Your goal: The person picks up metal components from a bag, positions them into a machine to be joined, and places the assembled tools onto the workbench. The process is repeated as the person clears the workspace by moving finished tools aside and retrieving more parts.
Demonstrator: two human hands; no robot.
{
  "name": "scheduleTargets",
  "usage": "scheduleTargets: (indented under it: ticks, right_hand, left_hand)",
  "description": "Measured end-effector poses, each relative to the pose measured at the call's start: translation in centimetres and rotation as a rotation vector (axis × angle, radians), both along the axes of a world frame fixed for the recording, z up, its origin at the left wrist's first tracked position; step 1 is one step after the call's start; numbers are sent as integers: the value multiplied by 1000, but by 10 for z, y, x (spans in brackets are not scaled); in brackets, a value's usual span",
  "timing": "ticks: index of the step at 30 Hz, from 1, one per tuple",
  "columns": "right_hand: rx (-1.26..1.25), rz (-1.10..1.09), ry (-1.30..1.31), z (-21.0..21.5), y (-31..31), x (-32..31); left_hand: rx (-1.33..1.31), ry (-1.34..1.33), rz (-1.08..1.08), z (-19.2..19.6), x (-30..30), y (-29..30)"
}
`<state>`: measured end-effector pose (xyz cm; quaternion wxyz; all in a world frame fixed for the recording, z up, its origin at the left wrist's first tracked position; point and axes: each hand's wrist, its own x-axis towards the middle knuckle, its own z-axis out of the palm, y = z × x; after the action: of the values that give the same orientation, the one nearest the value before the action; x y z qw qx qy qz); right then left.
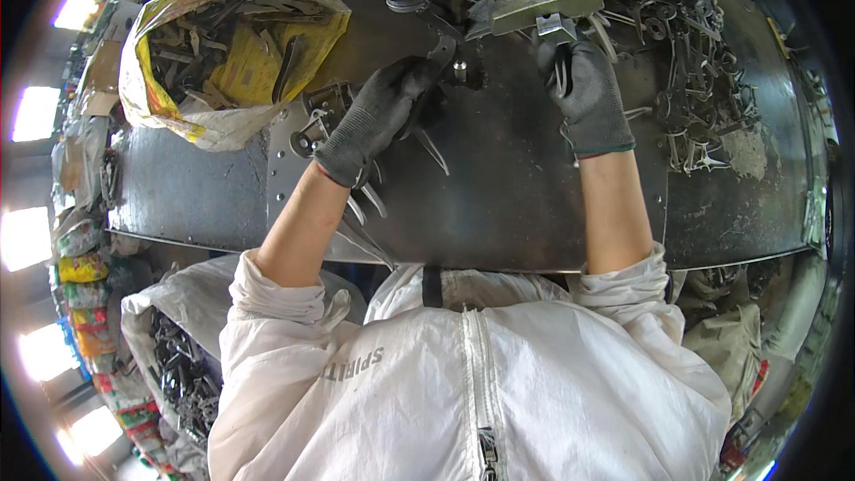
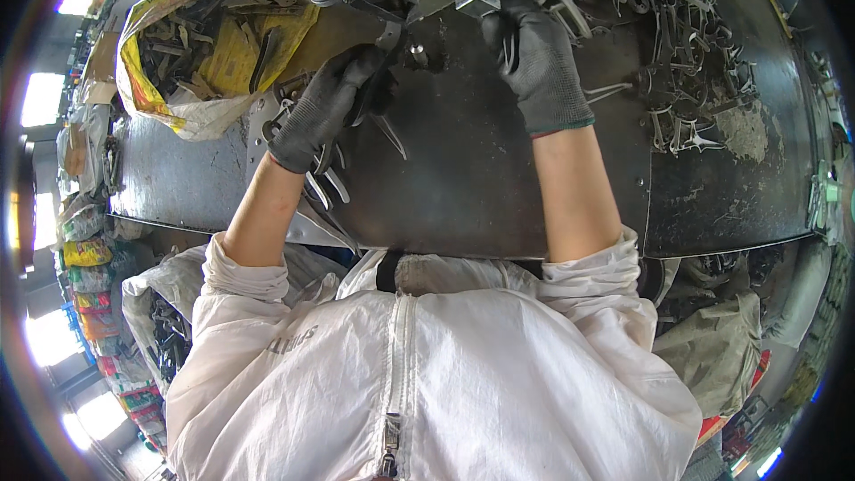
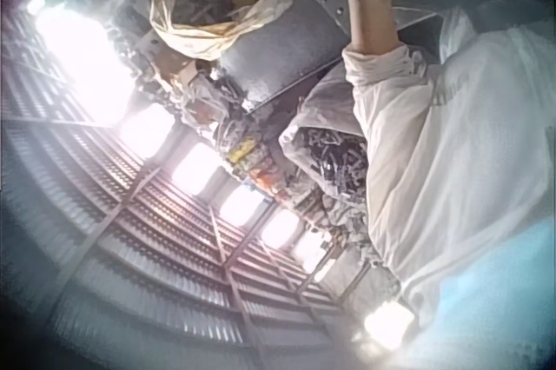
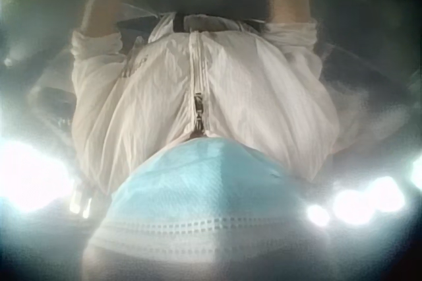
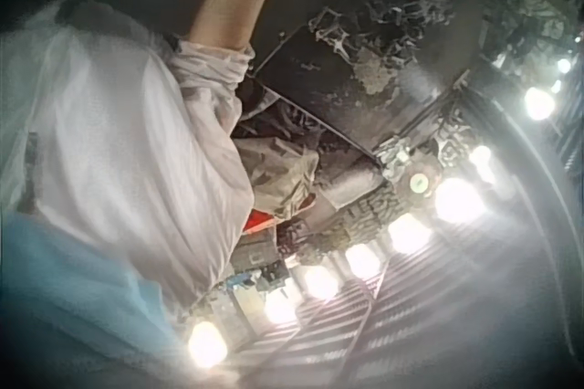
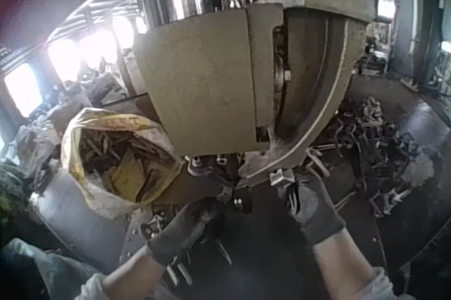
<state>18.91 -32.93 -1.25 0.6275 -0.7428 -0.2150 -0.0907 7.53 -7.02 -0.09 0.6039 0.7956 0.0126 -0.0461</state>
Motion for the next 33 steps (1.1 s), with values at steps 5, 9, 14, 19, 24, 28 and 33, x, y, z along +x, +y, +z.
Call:
scheduleTargets:
  ticks: [5, 9, 14, 19, 24, 28, 33]
  right_hand:
    - [167, 356, 777, 29, 34, -40]
    - [180, 296, 708, 30, 42, -48]
    - [189, 253, 692, 29, 43, -49]
    - [77, 275, 692, 26, 40, -41]
    - [3, 324, 568, 18, 48, -43]
    - [-63, 279, 618, 16, 52, -38]
    - [-78, 206, 693, 19, 56, -44]
  left_hand:
    - [-29, -10, -30, -11, 7, 6]
    - [-29, -41, -16, -26, 15, 19]
    - [-81, 9, -16, -17, 15, 15]
    - [-166, 79, -9, -7, 12, 2]
    - [-58, -35, -75, -20, 15, 9]
    - [173, -41, -9, -16, 21, 5]
    - [642, -290, -61, -26, 19, 6]
